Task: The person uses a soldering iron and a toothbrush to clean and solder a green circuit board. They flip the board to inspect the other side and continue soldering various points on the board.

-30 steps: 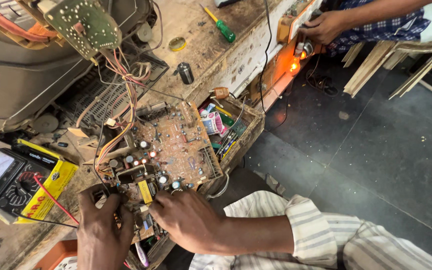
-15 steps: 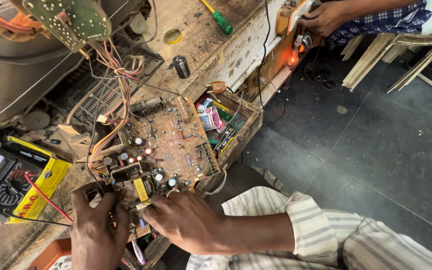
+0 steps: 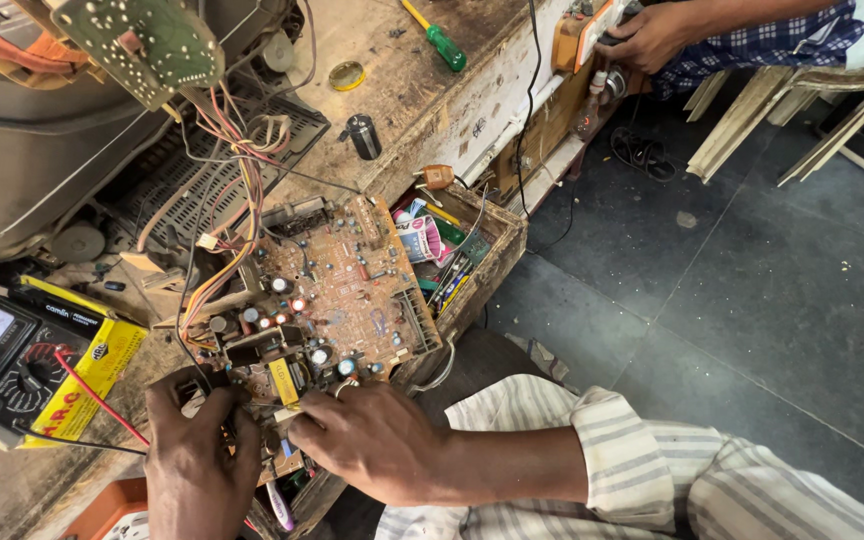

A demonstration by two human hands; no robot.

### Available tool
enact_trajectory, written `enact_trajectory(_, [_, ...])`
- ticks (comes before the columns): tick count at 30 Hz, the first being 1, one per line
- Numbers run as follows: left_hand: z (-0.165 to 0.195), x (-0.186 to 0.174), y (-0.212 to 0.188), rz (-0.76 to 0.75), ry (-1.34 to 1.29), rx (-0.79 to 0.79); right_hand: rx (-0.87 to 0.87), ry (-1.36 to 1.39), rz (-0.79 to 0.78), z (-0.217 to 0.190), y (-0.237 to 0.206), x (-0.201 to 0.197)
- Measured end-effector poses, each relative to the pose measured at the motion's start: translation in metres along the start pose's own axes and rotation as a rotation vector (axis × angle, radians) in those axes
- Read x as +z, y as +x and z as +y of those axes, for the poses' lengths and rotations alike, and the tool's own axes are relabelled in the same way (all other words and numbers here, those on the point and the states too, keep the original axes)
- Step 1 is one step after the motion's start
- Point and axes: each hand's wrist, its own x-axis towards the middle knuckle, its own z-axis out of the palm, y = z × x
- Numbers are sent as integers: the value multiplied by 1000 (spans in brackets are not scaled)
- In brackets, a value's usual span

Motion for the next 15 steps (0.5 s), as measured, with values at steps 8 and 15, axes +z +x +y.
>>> enact_trajectory(8, [0,-1,1,7,2,21,125,46,-135,-5,2,-6])
enact_trajectory(15, [-2,0,0,6,5,17,46,45,-44,-3,1,-7])
